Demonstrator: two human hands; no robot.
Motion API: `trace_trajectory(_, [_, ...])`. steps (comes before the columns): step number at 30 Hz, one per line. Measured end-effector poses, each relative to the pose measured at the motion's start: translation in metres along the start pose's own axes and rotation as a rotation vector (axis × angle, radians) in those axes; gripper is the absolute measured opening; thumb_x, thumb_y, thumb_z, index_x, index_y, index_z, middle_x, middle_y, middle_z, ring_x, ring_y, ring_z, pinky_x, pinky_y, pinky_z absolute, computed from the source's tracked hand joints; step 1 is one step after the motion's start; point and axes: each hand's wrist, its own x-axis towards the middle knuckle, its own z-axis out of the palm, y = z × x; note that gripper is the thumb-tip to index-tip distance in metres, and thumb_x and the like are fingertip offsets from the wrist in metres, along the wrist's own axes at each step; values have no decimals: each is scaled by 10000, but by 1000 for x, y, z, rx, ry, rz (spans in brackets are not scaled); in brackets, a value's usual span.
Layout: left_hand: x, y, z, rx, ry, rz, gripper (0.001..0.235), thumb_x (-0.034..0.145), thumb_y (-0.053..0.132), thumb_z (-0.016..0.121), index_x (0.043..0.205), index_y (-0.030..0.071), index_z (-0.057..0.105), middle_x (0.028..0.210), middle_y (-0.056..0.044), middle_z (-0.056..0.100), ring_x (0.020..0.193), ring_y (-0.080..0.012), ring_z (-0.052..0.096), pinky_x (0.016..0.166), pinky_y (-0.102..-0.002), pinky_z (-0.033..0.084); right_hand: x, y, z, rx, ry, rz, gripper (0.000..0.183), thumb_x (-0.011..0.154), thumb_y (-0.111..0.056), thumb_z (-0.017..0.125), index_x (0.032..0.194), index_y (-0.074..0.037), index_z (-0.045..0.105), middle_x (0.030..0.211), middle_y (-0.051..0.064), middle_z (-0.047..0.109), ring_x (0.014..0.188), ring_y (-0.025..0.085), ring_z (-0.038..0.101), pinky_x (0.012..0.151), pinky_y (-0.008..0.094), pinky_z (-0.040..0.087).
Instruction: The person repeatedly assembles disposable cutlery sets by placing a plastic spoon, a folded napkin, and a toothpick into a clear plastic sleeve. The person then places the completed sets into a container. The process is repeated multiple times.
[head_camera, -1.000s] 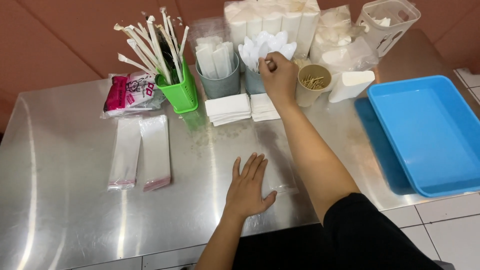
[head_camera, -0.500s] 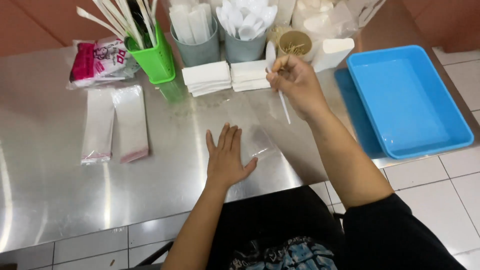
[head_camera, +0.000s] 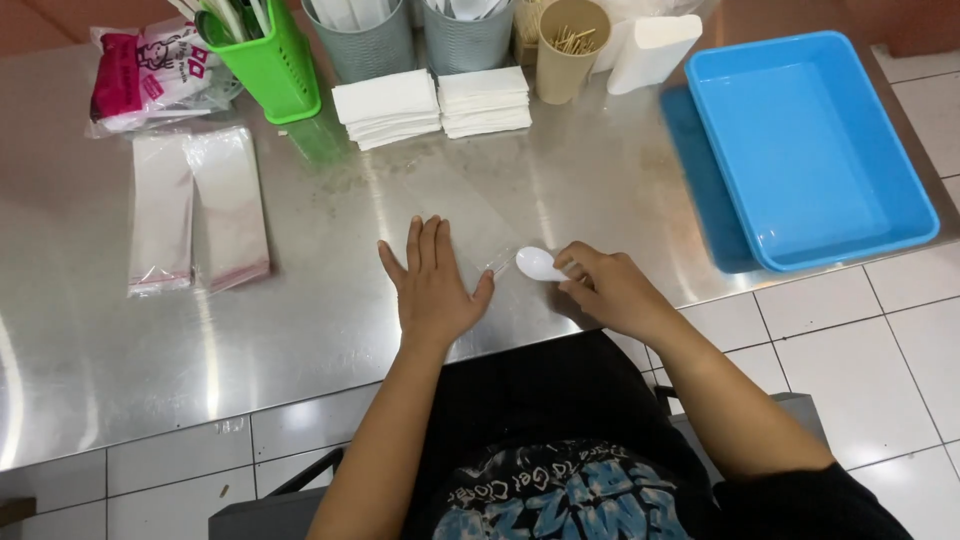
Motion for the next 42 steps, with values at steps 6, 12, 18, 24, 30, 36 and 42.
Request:
trace_trajectory(6, [1, 2, -2, 12, -37, -15, 752, 801, 444, 474, 1344, -24, 248, 1413, -178, 238, 1356, -297, 84, 1018, -578, -140, 10, -13, 1, -246, -65, -82, 225, 815, -49, 524, 1012, -8, 625, 858, 195, 638, 731, 283, 667, 533, 344, 568])
trace_trajectory(12, [2, 2, -3, 18, -60, -17, 784, 793, 465, 472, 1351, -30, 230, 1424, -181, 215, 1359, -299, 61, 1014, -579, -147, 8, -40, -2, -606, -52, -104, 213, 812, -99, 518, 958, -89, 673, 741, 127, 668, 643, 223, 666, 491, 289, 546])
trace_trajectory(18, [2, 3, -7, 0, -54, -16, 774, 798, 444, 485, 1345, -42, 230, 1415, -194, 222, 1355, -310, 70, 1011, -582, -146, 12, -48, 5, -661, -4, -150, 174, 795, -35, 510, 730, 6, 666, 564, 153, 606, 522, 247, 626, 432, 336, 526])
trace_trajectory(24, [3, 1, -5, 21, -66, -14, 791, 798, 467, 475, 1349, -38, 219, 1419, -189, 215, 1357, -307, 64, 1014, -586, -144, 12, -53, 10, -626, 7, -139, 214, 813, -34, 483, 693, 6, 655, 544, 144, 591, 496, 243, 614, 416, 345, 520])
trace_trajectory(30, [2, 1, -5, -26, -41, -12, 796, 795, 464, 497, 1341, -50, 230, 1408, -198, 225, 1352, -319, 68, 1010, -586, -146, 7, -55, 15, -491, 70, -137, 237, 870, -58, 438, 861, 27, 659, 679, 186, 639, 585, 279, 646, 493, 359, 542])
trace_trajectory(36, [2, 3, -5, 13, -29, -59, 853, 784, 536, 484, 1339, -64, 238, 1406, -198, 234, 1352, -316, 72, 1003, -581, -171, 6, -39, 25, -439, 135, -163, 214, 865, -56, 455, 959, 39, 622, 769, 202, 653, 639, 283, 650, 517, 337, 544])
trace_trajectory(42, [1, 6, -7, 2, -2, -72, 872, 767, 526, 526, 1331, -76, 244, 1383, -207, 257, 1343, -326, 100, 1002, -588, -153, 5, -40, 22, -213, 116, -139, 297, 837, -34, 462, 1104, 38, 571, 909, 234, 634, 792, 329, 645, 637, 370, 545])
